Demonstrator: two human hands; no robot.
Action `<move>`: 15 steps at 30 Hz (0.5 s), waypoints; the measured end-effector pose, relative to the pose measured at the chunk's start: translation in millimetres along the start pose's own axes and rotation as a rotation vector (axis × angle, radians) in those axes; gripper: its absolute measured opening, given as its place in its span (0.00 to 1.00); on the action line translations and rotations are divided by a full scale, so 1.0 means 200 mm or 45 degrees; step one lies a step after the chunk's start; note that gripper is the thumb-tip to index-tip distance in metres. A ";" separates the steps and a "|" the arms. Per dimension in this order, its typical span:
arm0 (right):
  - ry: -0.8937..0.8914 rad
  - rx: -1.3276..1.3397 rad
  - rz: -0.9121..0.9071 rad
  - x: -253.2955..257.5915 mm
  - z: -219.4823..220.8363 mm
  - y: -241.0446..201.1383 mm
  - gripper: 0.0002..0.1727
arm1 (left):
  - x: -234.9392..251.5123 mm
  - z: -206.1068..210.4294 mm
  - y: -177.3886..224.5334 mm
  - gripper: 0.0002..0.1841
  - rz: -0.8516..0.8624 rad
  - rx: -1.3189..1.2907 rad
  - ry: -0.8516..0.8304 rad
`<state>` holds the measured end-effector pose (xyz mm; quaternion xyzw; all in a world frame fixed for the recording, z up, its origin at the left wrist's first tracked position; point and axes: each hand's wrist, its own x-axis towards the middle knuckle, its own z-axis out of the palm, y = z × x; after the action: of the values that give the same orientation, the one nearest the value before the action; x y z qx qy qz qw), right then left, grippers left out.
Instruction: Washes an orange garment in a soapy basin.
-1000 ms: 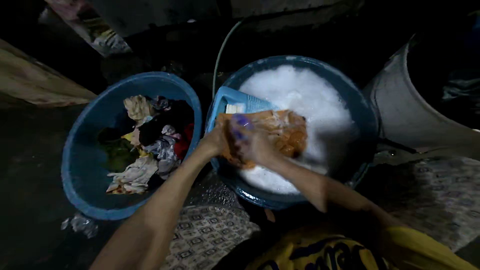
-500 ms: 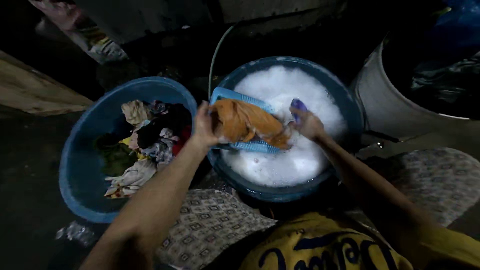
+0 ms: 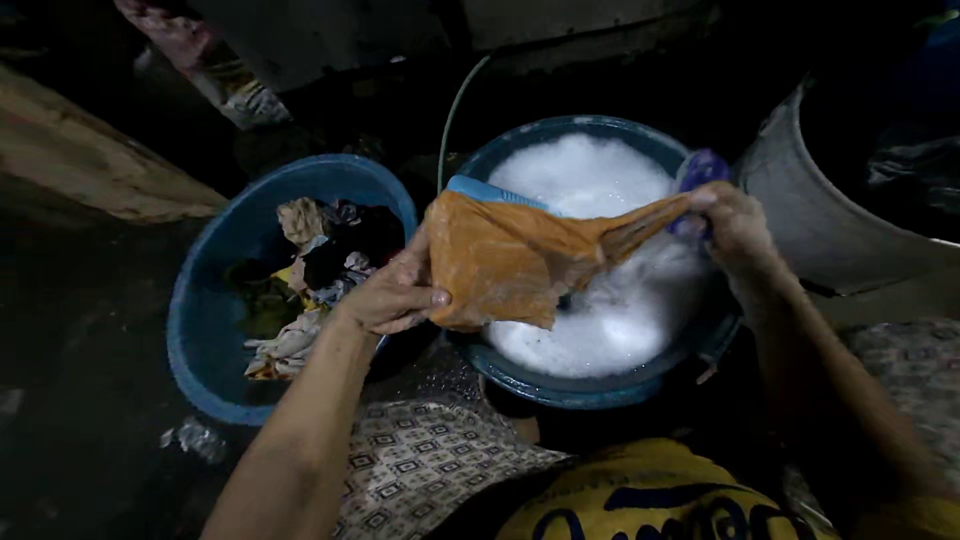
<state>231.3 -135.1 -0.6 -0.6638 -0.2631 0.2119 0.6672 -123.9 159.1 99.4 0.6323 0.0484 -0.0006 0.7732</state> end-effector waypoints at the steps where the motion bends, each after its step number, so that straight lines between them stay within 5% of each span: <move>1: 0.071 -0.056 0.002 0.08 0.03 -0.02 0.08 | -0.02 0.00 0.00 0.53 -0.065 0.056 0.156; 6: 0.006 -0.877 0.416 0.34 0.29 0.27 0.21 | 0.07 -0.09 -0.21 0.55 -0.523 0.555 0.628; 12: -0.392 -0.509 -0.068 -0.02 1.13 -0.08 0.29 | 0.20 -0.14 -0.26 0.65 -0.726 0.673 0.640; 15: -0.703 -0.624 -0.090 -0.14 1.37 -0.04 0.35 | 0.20 -0.11 -0.19 0.51 -0.834 0.900 0.664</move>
<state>35.8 58.4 0.3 -0.7122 -0.4989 0.2907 0.3992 -88.2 175.9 54.7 0.7846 0.4296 -0.1009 0.4355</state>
